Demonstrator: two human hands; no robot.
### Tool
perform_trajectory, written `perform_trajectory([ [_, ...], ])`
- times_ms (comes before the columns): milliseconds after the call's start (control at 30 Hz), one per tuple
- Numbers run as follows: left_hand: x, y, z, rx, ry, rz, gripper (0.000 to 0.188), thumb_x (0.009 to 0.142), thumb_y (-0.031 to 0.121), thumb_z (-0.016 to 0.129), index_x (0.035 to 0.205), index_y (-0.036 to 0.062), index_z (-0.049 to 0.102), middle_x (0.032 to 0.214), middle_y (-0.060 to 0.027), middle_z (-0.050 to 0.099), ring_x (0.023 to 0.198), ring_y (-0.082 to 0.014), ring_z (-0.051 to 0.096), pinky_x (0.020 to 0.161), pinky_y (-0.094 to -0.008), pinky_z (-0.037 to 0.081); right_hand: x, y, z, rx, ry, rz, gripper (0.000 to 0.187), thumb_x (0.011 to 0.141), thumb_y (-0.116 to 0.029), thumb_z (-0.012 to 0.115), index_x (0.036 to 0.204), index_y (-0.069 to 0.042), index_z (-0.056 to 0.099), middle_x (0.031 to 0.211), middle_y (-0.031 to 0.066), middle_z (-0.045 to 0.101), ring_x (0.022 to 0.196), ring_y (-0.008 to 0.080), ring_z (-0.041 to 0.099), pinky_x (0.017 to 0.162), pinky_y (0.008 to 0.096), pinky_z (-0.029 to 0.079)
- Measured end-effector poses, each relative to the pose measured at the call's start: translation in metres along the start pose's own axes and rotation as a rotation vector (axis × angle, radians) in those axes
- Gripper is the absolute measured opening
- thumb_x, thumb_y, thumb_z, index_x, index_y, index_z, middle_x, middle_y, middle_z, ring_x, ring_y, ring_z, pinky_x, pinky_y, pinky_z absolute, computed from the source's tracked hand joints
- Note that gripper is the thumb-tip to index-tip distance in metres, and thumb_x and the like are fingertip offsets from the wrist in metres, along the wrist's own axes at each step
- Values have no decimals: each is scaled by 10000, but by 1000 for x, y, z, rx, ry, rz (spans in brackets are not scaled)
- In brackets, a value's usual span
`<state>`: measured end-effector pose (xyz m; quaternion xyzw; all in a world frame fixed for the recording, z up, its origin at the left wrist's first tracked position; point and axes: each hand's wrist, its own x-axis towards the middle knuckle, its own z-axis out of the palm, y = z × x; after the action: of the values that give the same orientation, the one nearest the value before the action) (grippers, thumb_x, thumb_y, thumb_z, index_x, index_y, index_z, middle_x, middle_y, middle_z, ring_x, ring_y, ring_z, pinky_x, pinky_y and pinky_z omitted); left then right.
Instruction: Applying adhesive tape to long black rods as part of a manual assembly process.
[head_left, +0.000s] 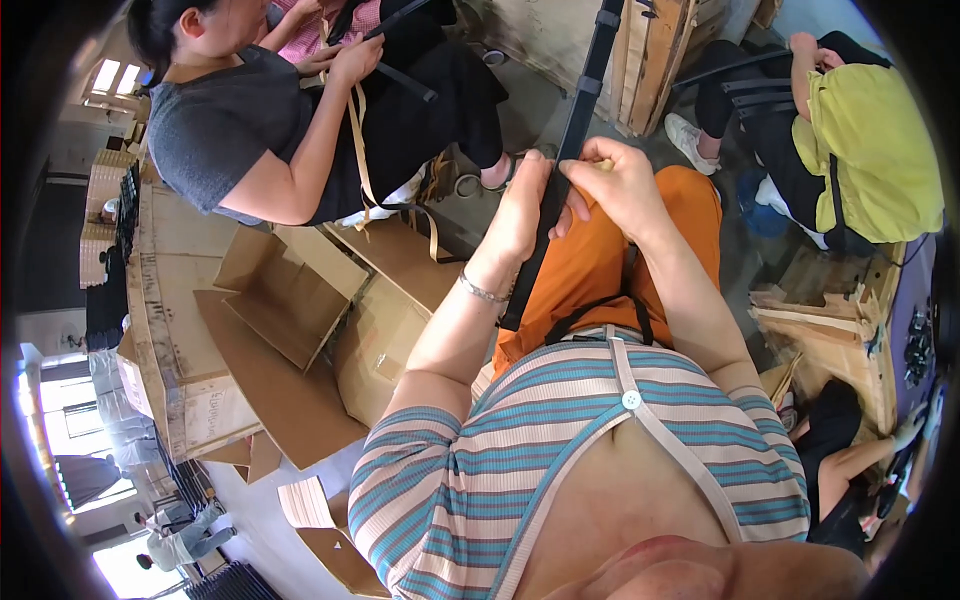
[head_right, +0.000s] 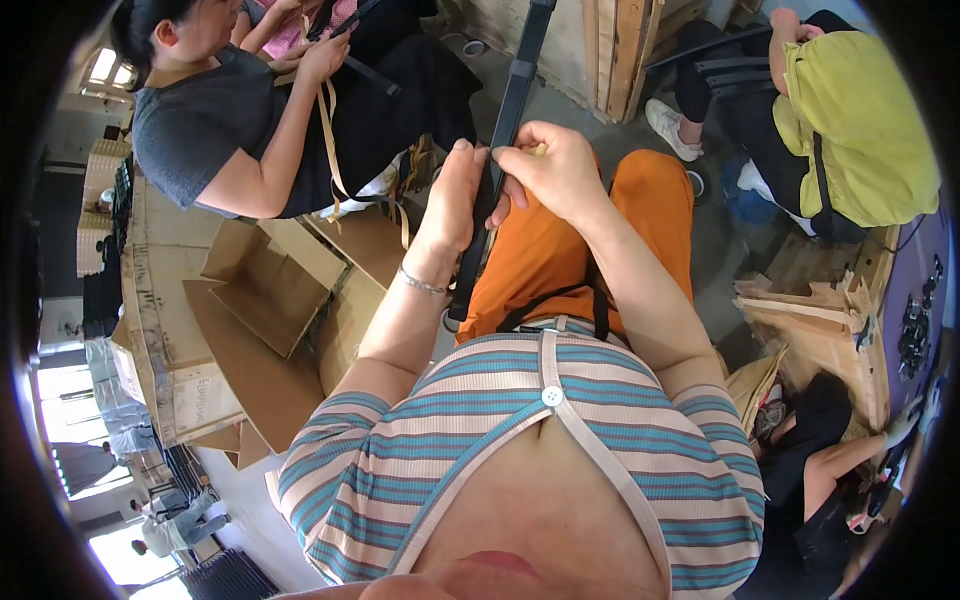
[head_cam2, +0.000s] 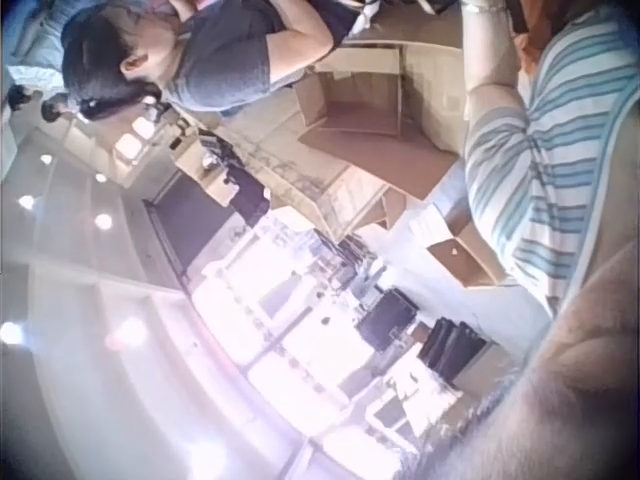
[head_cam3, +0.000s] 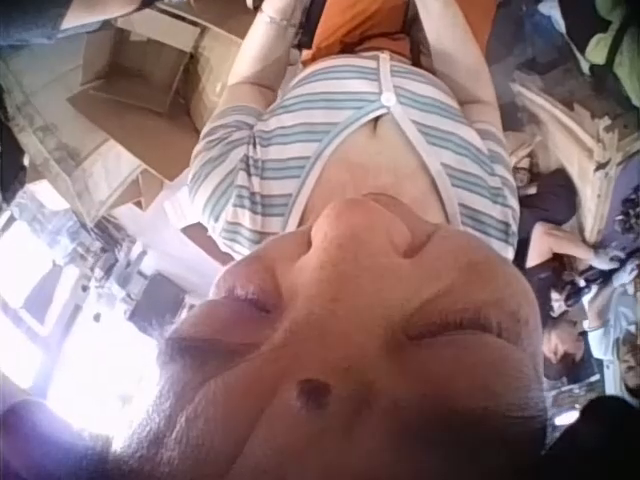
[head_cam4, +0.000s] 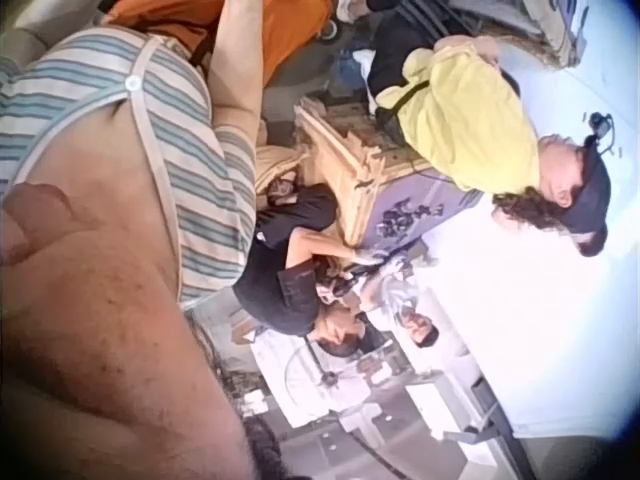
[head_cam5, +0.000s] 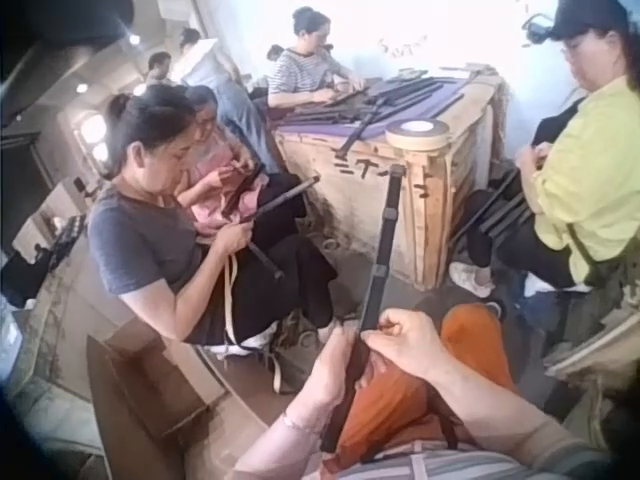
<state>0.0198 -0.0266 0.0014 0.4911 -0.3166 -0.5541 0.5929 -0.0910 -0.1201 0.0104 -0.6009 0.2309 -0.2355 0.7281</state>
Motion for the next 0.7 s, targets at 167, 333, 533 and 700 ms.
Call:
perform_trajectory([
  [167,3,10,3,-44,-54,5,354,929,287,313,970,-18,489,700,-108,587,538,-123,508,491,-218,412,4,-1,-5,-24,69,-112,123,800,-71,597,799,50,575,556,65,572,495,111,556,463,239,428],
  [333,-11,-10,16,579,374,155,282,758,112,638,948,-13,471,751,-88,580,617,-147,554,569,-256,447,3,9,-8,-248,194,-209,145,786,-105,639,840,25,602,653,34,616,609,61,563,553,219,439],
  [533,-6,-8,20,840,620,424,291,706,86,680,894,-6,477,724,-115,571,620,-194,564,587,-296,463,-5,2,-17,-201,214,-257,138,796,-95,631,886,5,598,783,52,628,718,84,575,645,234,453],
  [700,-17,4,17,888,611,431,246,706,73,685,864,12,506,691,-82,563,601,-130,539,559,-265,454,-7,-2,-14,-400,94,-194,127,814,-98,619,887,-1,581,808,61,625,741,120,576,682,248,456],
])
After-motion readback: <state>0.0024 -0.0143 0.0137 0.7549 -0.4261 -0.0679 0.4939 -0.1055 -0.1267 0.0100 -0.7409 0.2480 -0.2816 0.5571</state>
